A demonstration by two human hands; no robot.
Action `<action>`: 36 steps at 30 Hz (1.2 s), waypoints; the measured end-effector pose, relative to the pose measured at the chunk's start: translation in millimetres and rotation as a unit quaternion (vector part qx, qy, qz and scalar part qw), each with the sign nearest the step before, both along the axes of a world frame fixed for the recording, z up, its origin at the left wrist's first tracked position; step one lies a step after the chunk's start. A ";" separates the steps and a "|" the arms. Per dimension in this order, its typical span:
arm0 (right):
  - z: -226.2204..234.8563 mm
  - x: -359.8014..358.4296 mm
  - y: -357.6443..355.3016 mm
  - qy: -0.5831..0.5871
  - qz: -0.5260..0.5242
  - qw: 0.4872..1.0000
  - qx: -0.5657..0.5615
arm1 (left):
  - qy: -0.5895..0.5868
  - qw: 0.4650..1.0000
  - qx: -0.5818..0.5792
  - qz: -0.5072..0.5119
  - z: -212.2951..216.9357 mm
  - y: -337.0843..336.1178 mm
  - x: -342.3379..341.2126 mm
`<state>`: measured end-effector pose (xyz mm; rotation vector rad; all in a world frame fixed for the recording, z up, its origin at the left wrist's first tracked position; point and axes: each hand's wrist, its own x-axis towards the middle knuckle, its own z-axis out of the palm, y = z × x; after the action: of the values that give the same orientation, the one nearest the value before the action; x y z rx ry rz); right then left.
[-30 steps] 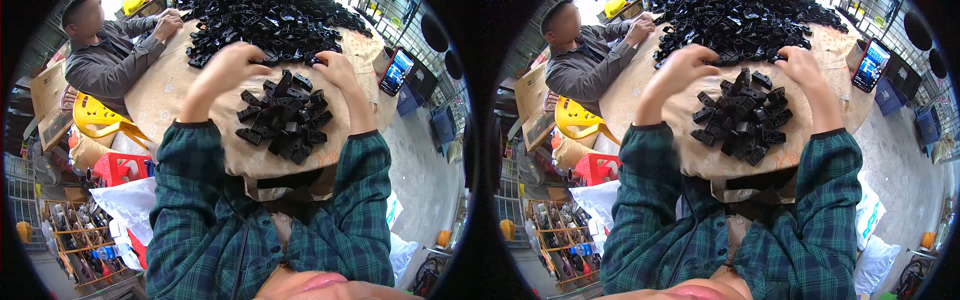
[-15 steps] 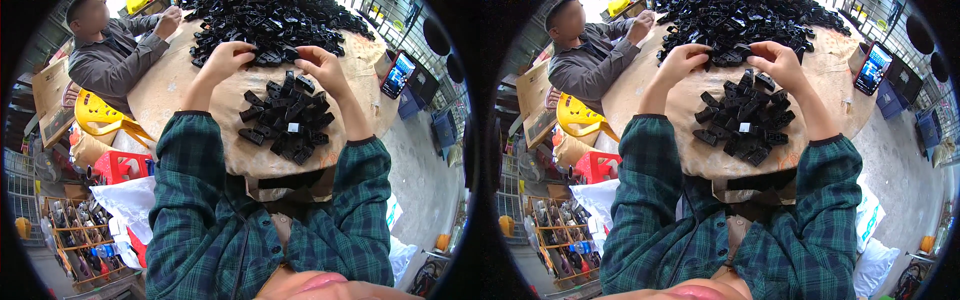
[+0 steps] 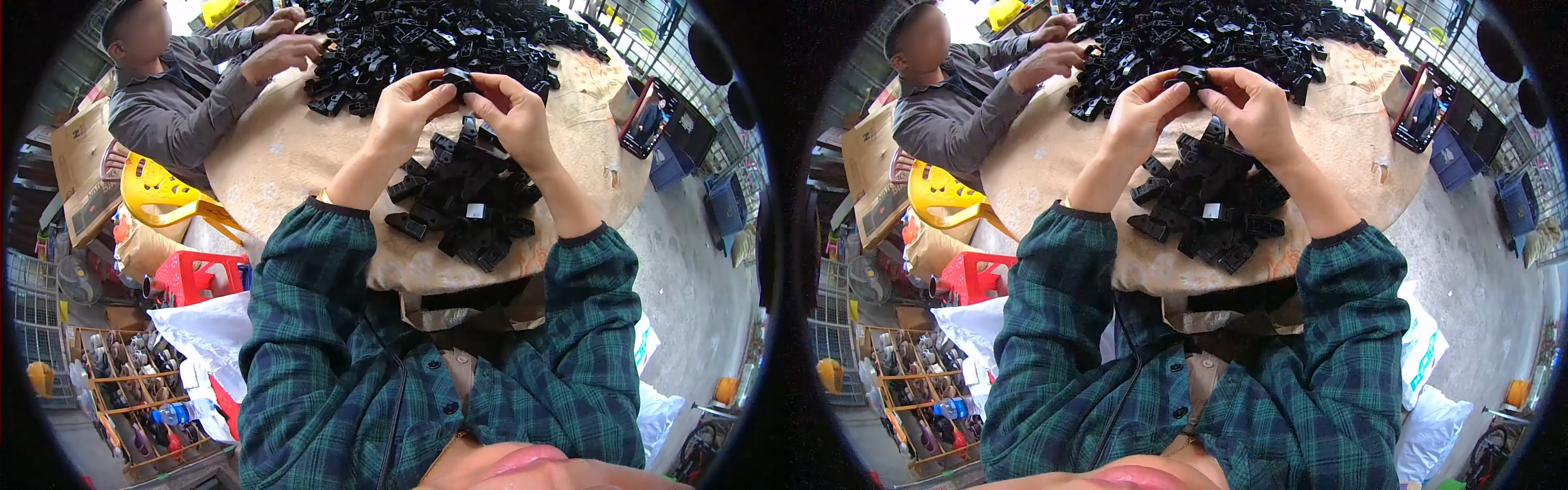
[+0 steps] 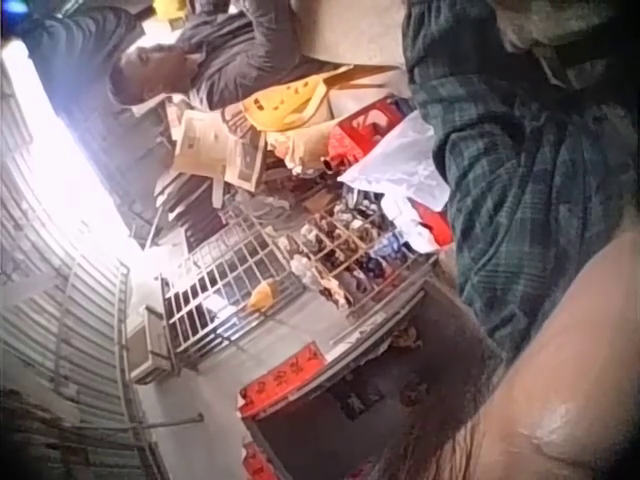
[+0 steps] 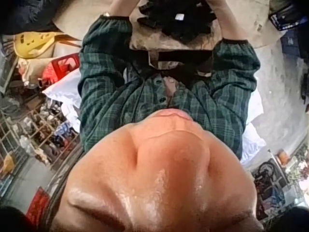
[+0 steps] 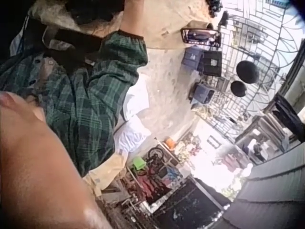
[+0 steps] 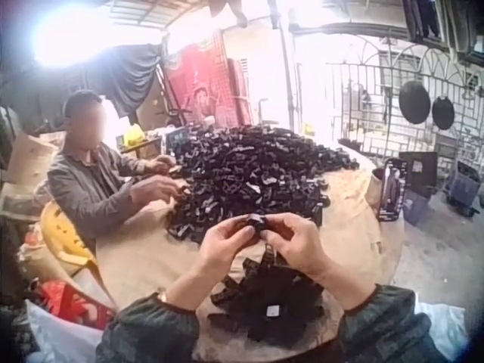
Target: Sorting black plastic components from a large pile on a round table.
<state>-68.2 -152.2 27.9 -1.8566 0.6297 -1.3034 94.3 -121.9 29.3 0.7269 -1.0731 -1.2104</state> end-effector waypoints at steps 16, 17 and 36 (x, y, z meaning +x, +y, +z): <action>10.4 -2.1 9.6 0.053 -0.093 0.980 -0.169 | -0.087 0.993 -0.031 0.073 7.7 4.0 -4.6; 8.5 -0.6 8.5 0.053 -0.093 0.980 -0.169 | -0.044 0.997 0.005 0.059 4.9 5.9 -8.6; 7.0 -46.0 -50.0 -0.074 -0.155 0.985 0.016 | -0.516 0.828 -0.182 0.123 21.9 24.6 2.4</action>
<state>-114.2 -202.2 34.9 -1.6630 0.8793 -1.6031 96.7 -97.3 51.2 1.2080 -1.9478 -0.2815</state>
